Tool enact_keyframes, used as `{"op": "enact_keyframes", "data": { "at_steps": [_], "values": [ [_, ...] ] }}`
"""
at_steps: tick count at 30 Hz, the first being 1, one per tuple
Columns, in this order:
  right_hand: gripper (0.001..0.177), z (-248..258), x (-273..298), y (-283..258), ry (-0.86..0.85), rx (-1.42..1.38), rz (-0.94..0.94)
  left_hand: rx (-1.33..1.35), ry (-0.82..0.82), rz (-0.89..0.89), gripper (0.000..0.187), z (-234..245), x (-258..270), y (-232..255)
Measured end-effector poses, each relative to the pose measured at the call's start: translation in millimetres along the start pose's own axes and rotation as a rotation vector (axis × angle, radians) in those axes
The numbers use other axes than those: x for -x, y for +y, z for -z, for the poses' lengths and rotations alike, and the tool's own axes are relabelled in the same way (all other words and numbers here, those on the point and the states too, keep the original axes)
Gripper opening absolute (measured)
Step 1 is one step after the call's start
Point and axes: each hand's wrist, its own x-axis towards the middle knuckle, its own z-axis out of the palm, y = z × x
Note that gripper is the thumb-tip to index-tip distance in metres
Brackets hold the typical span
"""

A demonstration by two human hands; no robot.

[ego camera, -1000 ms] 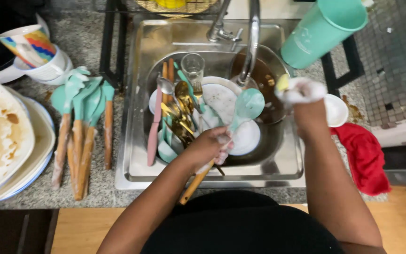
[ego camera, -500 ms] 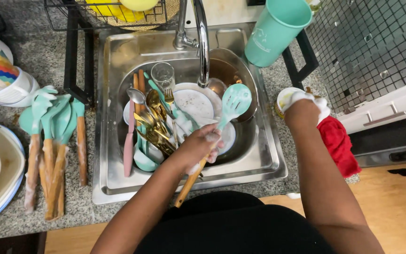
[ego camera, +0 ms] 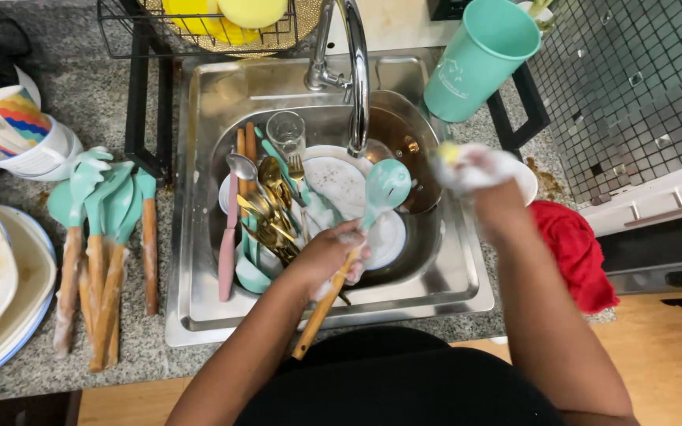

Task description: Washing various kitchen utensils and dishes in a sink using a sponge and soap.

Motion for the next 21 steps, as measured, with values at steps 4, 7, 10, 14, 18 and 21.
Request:
{"op": "enact_keyframes", "data": {
  "at_steps": [4, 7, 10, 14, 18, 21],
  "values": [
    [0.018, -85, 32, 2, -0.017, 0.519, 0.151, 0.048, -0.033, -0.006, 0.047, 9, 2, -3],
    [0.024, -110, 31, 36, -0.024, 0.73, 0.491, -0.062, 0.058, -0.052, 0.044, 15, 5, -3],
    [0.034, -121, 17, 42, -0.031, 0.933, 0.617, -0.065, 0.075, -0.049, 0.031, 12, 18, -4],
    [0.04, -140, 5, 22, 0.048, 1.02, 0.622, -0.254, 0.187, -0.094, 0.023, 1, 28, 2],
    [0.028, -153, 8, 16, 0.054, 0.811, 0.43, -0.25, 0.201, -0.117, 0.023, 5, 28, 1],
    [0.024, -150, 13, 19, -0.156, 0.511, 0.136, -0.216, 0.2, -0.114, 0.022, 22, 16, -11]
  ]
}}
